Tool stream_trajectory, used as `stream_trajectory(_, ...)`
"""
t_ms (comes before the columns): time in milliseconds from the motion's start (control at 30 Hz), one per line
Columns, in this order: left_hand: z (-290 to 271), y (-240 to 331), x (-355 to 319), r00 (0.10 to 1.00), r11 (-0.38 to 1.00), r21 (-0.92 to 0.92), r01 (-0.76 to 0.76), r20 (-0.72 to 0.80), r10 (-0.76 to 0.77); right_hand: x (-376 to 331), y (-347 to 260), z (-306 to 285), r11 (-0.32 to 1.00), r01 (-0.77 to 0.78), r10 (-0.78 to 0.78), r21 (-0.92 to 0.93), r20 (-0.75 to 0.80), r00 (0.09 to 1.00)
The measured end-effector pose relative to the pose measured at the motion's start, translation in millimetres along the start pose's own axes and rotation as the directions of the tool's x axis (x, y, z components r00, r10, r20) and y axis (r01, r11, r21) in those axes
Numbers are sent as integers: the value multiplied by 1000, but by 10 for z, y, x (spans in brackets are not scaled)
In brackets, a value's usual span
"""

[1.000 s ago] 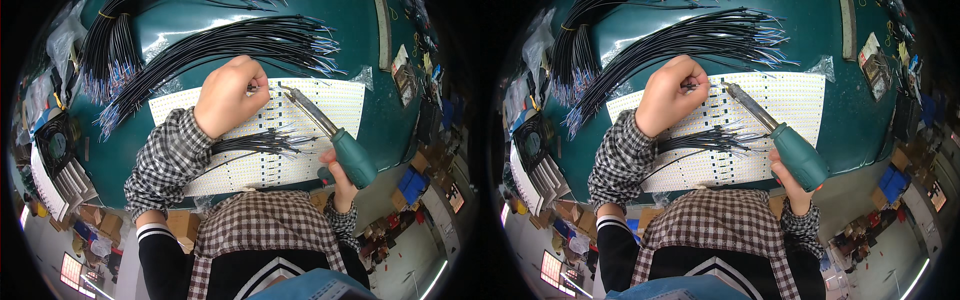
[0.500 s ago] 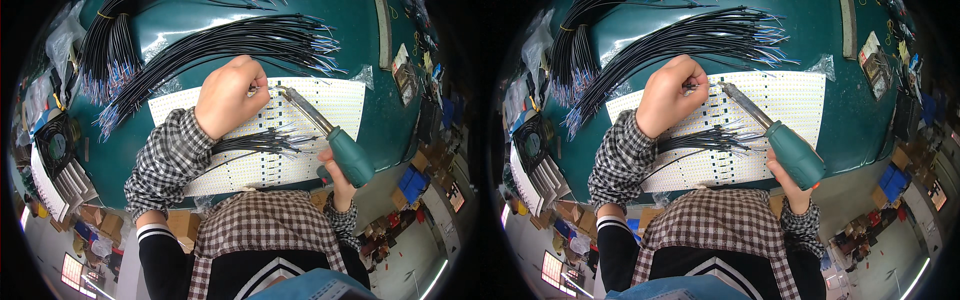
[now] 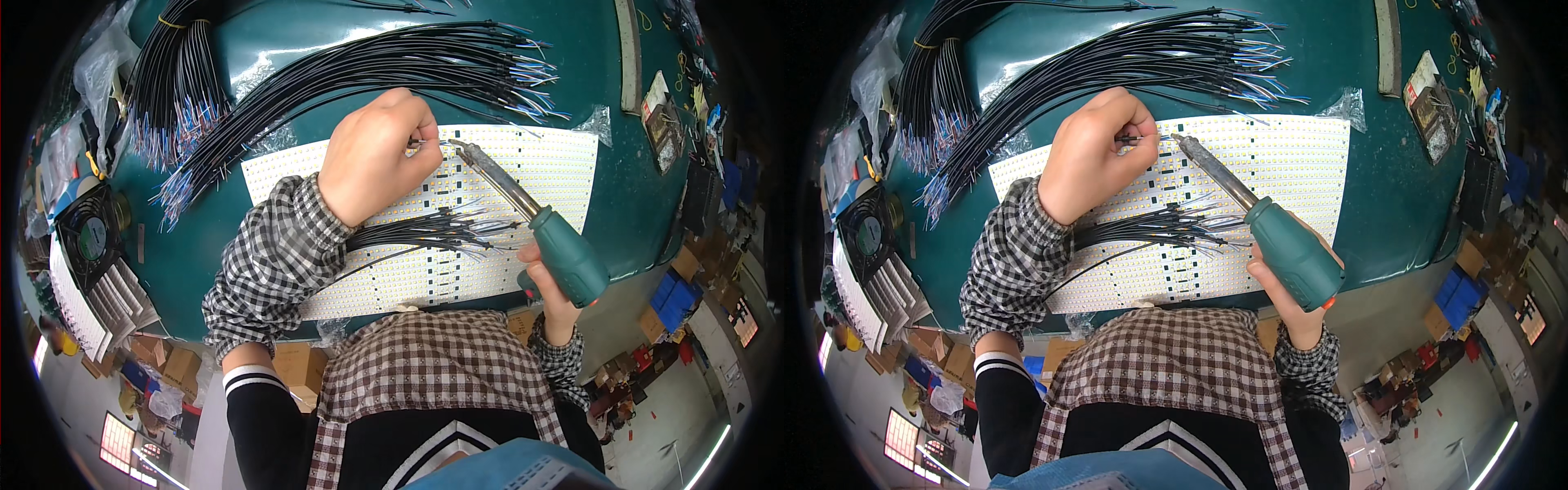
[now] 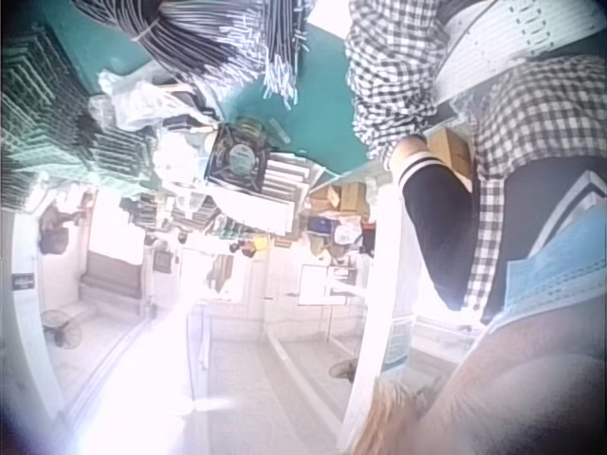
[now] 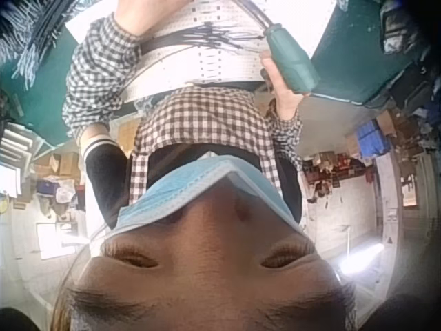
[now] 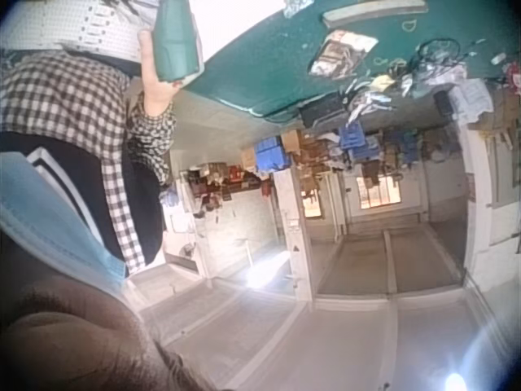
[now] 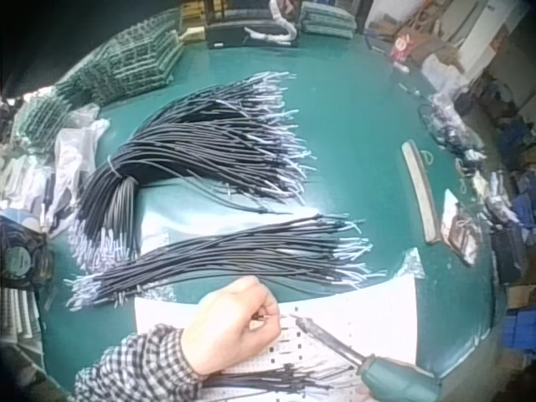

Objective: The person uses a soldering iron to attach black wires to a white LED panel. They hold the wires in place with one hand while applying heat with the other, working systematically across the panel's surface.

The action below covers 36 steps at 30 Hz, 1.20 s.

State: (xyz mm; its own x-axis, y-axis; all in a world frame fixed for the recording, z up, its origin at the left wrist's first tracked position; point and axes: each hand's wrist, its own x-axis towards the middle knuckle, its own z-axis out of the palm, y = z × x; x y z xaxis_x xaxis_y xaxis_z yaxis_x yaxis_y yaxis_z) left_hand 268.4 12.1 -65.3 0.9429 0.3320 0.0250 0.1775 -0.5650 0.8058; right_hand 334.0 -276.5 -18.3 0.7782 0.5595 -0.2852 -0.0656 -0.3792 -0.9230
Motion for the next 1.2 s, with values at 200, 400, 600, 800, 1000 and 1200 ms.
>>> stream_trajectory(200,-4,5,-3,1000,1000,-2,5,9,-5,-36,63,-76,1000,4,-4,-3,6,1000)
stream_trajectory(400,-18,9,2,1000,1000,-16,8,25,-7,-47,90,-80,999,12,-11,38,-10,1000)
stream_trajectory(600,-109,-27,-17,989,963,-260,69,144,-31,-78,93,-84,986,-38,44,161,-35,998)
stream_trajectory(800,-61,9,-19,992,991,-122,63,117,-48,-92,100,-103,974,-39,39,224,3,999)
stream_trajectory(1000,31,95,-27,998,997,-31,70,1,-70,-68,102,-113,971,-43,37,235,26,999)
stream_trajectory(1200,18,117,11,993,993,-51,111,41,-109,-47,79,-111,969,-40,36,242,21,999)
